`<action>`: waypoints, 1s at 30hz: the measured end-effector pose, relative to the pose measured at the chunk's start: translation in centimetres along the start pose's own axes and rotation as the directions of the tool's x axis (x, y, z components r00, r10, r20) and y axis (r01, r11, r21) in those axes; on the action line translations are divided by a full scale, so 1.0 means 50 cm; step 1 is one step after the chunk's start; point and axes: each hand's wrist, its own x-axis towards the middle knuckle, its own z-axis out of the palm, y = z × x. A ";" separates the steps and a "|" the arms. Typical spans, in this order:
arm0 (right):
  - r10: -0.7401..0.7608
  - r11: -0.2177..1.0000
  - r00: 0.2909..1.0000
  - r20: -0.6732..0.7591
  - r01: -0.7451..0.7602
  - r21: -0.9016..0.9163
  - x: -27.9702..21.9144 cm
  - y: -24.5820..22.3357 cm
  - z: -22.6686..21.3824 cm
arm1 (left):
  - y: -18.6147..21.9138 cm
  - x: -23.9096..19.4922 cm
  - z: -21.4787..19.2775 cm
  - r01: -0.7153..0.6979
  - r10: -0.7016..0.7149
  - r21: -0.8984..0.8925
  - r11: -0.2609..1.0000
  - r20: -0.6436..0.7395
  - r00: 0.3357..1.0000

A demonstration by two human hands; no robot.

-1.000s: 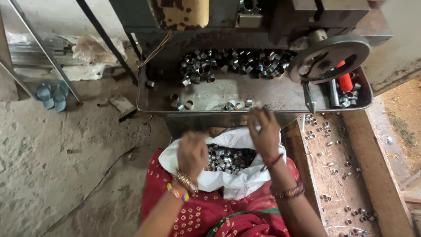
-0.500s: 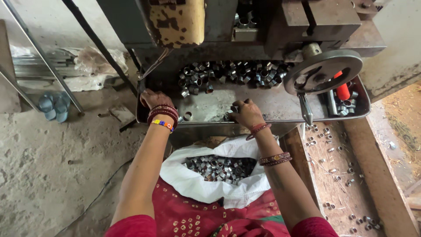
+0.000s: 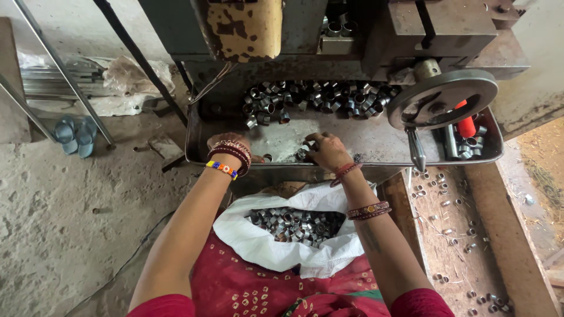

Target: The person gathers metal rings from a machine tray and places them into a bag on their lap and a wooden crate nearby.

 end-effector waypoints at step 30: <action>0.129 0.625 0.967 0.218 -0.250 0.739 0.146 -0.117 0.133 | -0.011 0.065 0.074 -0.340 0.249 -0.189 0.921 -0.384 0.889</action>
